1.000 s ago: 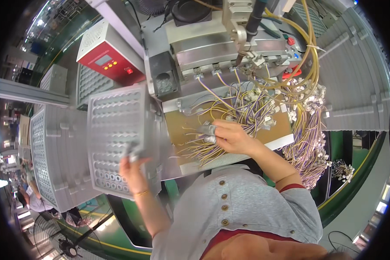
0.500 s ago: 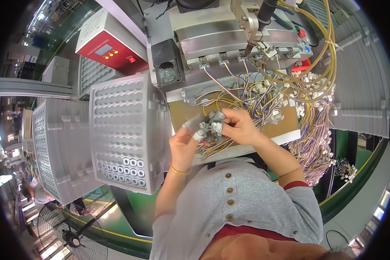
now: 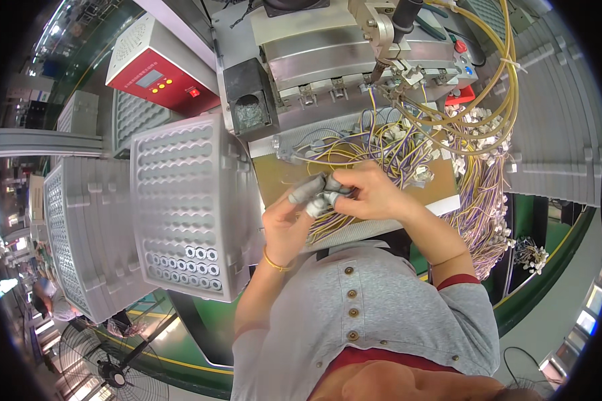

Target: The person assembles electrical wire harnesses by hand, inserting electrical connectors into wires and organizing the wire harnesses at a factory workstation.

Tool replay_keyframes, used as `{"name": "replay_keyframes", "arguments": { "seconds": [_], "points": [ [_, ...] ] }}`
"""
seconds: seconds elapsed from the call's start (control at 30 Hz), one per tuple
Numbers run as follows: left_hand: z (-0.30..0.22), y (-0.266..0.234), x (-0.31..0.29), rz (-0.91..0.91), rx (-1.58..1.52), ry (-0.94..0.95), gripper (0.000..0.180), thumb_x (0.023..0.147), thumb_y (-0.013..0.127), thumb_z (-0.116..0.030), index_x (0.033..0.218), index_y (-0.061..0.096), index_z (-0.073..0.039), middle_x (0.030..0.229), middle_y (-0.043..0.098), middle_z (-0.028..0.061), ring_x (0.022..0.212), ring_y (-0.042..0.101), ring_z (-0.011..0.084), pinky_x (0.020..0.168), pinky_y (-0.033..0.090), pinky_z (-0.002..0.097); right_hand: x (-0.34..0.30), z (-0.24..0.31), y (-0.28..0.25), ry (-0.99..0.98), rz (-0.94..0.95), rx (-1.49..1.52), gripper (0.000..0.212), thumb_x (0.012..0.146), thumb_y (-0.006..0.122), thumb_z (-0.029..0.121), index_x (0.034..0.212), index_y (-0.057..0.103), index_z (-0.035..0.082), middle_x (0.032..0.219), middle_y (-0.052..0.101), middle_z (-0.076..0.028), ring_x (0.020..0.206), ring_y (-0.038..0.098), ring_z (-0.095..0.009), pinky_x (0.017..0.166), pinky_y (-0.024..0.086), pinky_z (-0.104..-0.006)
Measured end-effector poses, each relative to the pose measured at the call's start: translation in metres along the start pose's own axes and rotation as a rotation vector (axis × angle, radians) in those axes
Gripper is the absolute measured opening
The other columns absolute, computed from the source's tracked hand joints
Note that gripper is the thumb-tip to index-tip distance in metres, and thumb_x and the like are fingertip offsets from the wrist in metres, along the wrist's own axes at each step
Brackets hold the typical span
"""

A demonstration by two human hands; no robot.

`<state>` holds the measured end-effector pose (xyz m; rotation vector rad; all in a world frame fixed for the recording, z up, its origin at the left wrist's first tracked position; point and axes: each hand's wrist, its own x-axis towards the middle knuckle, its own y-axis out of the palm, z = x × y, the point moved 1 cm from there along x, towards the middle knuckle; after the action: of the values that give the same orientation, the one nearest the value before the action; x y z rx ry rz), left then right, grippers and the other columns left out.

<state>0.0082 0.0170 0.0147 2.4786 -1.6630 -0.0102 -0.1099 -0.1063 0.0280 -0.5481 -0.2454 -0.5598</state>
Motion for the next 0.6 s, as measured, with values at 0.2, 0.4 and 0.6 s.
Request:
{"name": "replay_keyframes", "arguments": {
  "seconds": [0.2, 0.4, 0.6],
  "points": [
    [0.017, 0.000, 0.003, -0.150, -0.262, -0.228, 0.020, 0.077, 0.056, 0.002, 0.097, 0.059, 0.002, 0.096, 0.060, 0.0074, 0.082, 0.057, 0.0115, 0.067, 0.048, 0.0214, -0.007, -0.003, 0.015, 0.467, 0.038, 0.357, 0.013, 0.071, 0.059, 0.010, 0.075, 0.051, 0.001, 0.050, 0.040, -0.001, 0.045, 0.034, -0.005, 0.041, 0.028, -0.0222],
    [0.012, 0.008, 0.013, -0.096, -0.463, -0.195, 0.024, 0.079, 0.054, -0.001, 0.104, 0.056, -0.001, 0.094, 0.059, 0.0053, 0.074, 0.057, 0.0109, 0.058, 0.049, 0.0232, -0.005, -0.006, 0.009, 0.311, -0.042, 0.301, 0.015, 0.074, 0.059, 0.010, 0.087, 0.057, 0.002, 0.058, 0.053, 0.001, 0.050, 0.043, -0.001, 0.045, 0.034, -0.0202],
    [0.093, 0.012, 0.006, 0.238, 0.661, 0.195, 0.039, 0.072, 0.060, -0.003, 0.110, 0.050, -0.003, 0.098, 0.057, 0.0092, 0.080, 0.057, 0.0246, 0.067, 0.049, 0.0348, -0.005, -0.032, 0.014, 0.532, -0.110, 0.349, 0.017, 0.071, 0.064, 0.010, 0.085, 0.060, 0.002, 0.064, 0.058, -0.002, 0.057, 0.051, -0.003, 0.051, 0.042, -0.0211]
  ]
}}
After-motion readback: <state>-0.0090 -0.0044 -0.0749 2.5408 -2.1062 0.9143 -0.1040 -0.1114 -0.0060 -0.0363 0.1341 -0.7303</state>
